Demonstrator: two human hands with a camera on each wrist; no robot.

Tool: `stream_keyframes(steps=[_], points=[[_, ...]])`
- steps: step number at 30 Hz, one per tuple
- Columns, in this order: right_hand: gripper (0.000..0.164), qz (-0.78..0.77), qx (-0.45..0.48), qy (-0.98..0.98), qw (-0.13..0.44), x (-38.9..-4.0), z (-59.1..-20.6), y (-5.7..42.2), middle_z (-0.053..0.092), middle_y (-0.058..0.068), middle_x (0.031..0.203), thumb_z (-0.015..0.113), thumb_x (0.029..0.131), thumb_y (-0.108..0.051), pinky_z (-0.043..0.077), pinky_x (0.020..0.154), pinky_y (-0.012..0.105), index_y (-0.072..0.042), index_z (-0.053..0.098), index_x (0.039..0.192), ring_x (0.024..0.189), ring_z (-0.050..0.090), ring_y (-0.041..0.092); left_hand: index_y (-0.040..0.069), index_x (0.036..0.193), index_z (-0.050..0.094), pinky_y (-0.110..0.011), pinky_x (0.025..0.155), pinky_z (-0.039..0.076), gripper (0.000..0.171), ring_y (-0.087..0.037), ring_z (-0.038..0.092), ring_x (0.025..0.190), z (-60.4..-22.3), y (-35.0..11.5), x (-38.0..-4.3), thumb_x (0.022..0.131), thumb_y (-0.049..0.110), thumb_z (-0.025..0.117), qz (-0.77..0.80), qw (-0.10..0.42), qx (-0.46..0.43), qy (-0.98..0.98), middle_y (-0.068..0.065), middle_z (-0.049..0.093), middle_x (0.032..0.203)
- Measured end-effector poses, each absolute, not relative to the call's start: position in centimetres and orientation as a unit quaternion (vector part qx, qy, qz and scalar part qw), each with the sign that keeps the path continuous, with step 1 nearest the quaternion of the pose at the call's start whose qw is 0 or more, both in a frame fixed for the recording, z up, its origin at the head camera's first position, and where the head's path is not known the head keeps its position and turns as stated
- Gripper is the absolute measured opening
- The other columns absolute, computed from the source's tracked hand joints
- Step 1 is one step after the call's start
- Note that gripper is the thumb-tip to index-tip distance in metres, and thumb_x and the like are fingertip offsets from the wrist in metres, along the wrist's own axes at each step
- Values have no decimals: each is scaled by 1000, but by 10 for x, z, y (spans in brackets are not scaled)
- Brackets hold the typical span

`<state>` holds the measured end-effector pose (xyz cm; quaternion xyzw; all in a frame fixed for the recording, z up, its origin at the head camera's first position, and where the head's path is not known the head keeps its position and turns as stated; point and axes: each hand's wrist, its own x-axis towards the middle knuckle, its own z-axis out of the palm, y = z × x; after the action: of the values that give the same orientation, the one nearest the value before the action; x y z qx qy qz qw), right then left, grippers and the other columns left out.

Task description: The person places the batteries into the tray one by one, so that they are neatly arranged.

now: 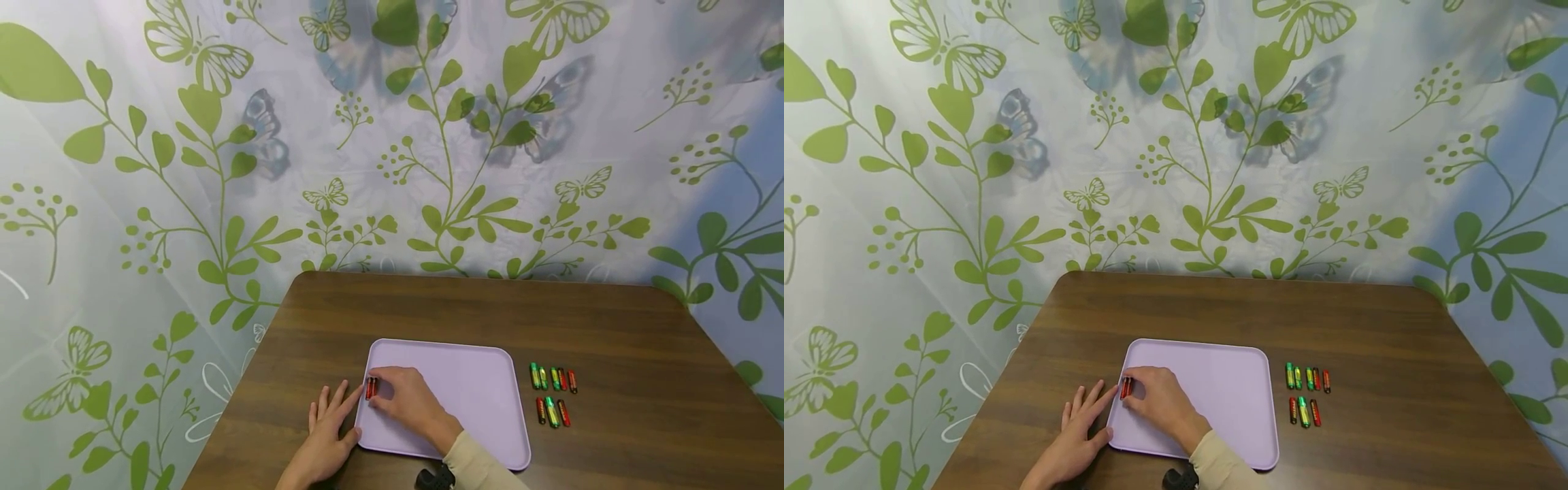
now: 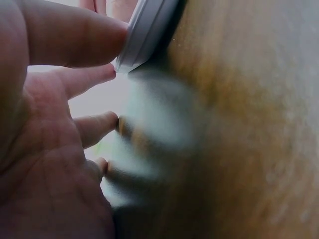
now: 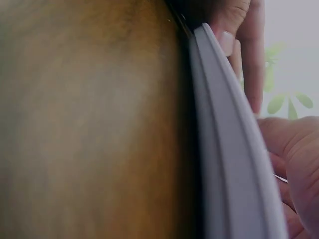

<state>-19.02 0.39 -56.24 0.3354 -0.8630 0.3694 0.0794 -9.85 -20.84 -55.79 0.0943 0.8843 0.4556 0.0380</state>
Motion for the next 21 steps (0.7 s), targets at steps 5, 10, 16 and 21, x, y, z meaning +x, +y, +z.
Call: stream_keyframes(steps=[5,10,16,21], points=[[46,395,323,-858,64,-192,-557,20,82,5,128,92,88,-19,63,103,42,-7,80,130,120,78,22,19,164,52,-81,124,-13,73,-64,-3,163,-567,-209,-100,95,6,72,445,25,91,890,-32,29,176],[48,415,300,-858,30,-197,-546,43,81,2,131,92,89,-26,64,102,43,-10,80,132,119,78,22,14,163,53,-83,121,-15,71,-66,-6,162,-556,-208,-99,95,5,72,448,39,93,888,-34,27,175],[51,439,269,-857,20,-202,-535,79,81,1,131,93,88,-32,63,103,47,-10,80,132,118,79,27,12,162,54,-82,121,-16,70,-67,-6,162,-552,-206,-98,95,6,73,449,45,86,888,-34,27,175],[55,449,238,-862,12,-202,-531,114,80,-2,133,94,86,-36,63,104,47,-11,79,134,121,78,27,14,162,55,-81,121,-19,71,-69,-5,160,-560,-206,-99,93,6,72,465,32,91,880,-36,29,173]])
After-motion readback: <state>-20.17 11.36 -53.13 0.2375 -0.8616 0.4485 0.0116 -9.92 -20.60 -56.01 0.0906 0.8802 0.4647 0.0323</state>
